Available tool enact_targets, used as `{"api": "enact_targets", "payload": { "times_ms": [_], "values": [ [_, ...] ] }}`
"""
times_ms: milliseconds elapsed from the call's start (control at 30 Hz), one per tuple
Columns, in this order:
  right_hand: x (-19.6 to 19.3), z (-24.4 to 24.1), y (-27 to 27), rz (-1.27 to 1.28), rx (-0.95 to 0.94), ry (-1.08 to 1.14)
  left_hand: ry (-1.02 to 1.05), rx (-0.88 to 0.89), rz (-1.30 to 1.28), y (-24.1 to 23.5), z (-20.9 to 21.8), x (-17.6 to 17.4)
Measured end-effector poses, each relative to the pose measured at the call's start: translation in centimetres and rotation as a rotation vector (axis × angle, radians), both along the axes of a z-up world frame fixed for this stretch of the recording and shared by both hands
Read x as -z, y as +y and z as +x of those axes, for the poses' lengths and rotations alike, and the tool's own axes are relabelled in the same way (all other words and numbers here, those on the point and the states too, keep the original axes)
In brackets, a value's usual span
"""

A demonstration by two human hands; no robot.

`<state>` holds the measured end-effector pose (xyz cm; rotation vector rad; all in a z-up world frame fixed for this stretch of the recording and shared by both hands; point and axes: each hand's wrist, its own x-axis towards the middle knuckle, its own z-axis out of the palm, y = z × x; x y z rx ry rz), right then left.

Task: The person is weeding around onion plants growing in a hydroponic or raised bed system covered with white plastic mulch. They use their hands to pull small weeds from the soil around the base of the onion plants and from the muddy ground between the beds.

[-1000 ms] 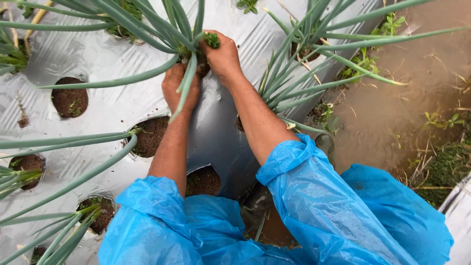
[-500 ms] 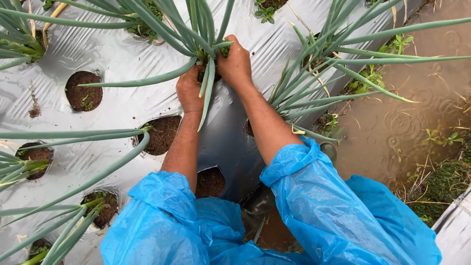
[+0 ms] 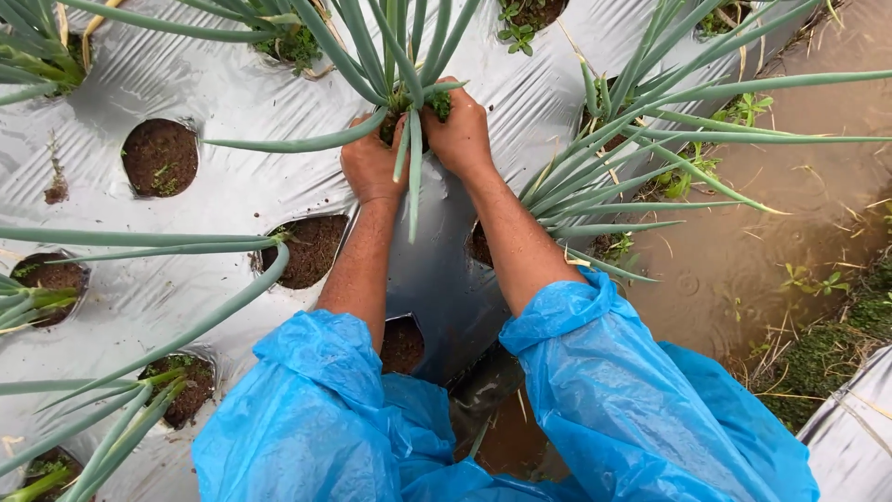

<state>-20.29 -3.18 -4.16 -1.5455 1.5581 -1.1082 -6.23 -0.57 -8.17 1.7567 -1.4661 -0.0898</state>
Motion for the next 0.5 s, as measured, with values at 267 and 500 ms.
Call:
{"api": "enact_targets", "payload": {
  "times_ms": [267, 500],
  "values": [
    [-0.1, 1.5, -0.7, 0.205, 0.025, 0.370, -0.052, -0.047, 0.070, -0.4, 0.0, 1.1],
    [-0.9, -0.1, 1.7, 0.291, 0.134, -0.214, -0.064, -0.014, -0.015, 0.0, 0.2, 1.7]
  ]
}}
